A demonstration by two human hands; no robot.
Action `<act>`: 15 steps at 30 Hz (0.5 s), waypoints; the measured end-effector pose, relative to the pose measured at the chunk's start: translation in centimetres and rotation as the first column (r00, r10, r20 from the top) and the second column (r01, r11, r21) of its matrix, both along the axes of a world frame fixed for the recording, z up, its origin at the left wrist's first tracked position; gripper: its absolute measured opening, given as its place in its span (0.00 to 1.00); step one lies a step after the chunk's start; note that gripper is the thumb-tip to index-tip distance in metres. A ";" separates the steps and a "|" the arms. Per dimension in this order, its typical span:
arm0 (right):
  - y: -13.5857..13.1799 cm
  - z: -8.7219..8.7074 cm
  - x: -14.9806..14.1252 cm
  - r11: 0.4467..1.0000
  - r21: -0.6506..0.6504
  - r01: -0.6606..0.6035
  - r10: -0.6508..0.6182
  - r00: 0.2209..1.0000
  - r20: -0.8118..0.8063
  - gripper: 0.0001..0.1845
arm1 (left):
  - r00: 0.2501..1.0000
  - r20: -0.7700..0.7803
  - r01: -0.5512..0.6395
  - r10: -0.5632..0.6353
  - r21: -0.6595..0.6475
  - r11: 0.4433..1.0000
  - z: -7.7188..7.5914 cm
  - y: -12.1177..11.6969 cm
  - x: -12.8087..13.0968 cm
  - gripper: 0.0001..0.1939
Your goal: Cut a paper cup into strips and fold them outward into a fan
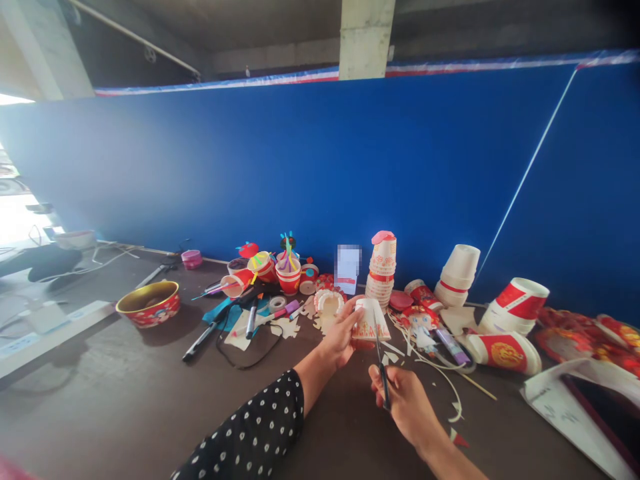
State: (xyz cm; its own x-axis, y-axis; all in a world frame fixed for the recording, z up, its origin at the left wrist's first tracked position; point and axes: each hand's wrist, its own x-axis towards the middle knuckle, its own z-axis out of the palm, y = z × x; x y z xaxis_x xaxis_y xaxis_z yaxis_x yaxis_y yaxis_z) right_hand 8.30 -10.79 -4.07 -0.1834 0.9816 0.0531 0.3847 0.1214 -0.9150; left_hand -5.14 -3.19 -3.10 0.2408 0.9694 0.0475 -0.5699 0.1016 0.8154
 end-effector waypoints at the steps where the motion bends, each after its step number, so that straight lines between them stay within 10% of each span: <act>1: 0.0 0.0 0.0 1.000 0.003 -0.006 0.006 1.000 0.020 0.26 | 1.000 0.005 -0.009 0.009 -0.009 1.000 0.1 0.0 -0.1 0.26; 15: -0.6 0.3 -0.4 0.994 0.099 -0.051 0.028 0.974 0.223 0.22 | 0.997 0.075 -0.023 0.023 -0.006 1.000 1.0 -0.2 -0.5 0.24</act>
State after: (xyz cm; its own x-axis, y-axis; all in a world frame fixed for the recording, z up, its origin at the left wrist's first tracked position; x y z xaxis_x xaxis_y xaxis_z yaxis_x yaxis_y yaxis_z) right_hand 7.94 -11.36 -3.82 -0.2403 0.9647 0.1080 0.5689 0.2301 -0.7896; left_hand -5.67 -3.34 -2.11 0.2147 0.9749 0.0594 -0.6314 0.0921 0.7700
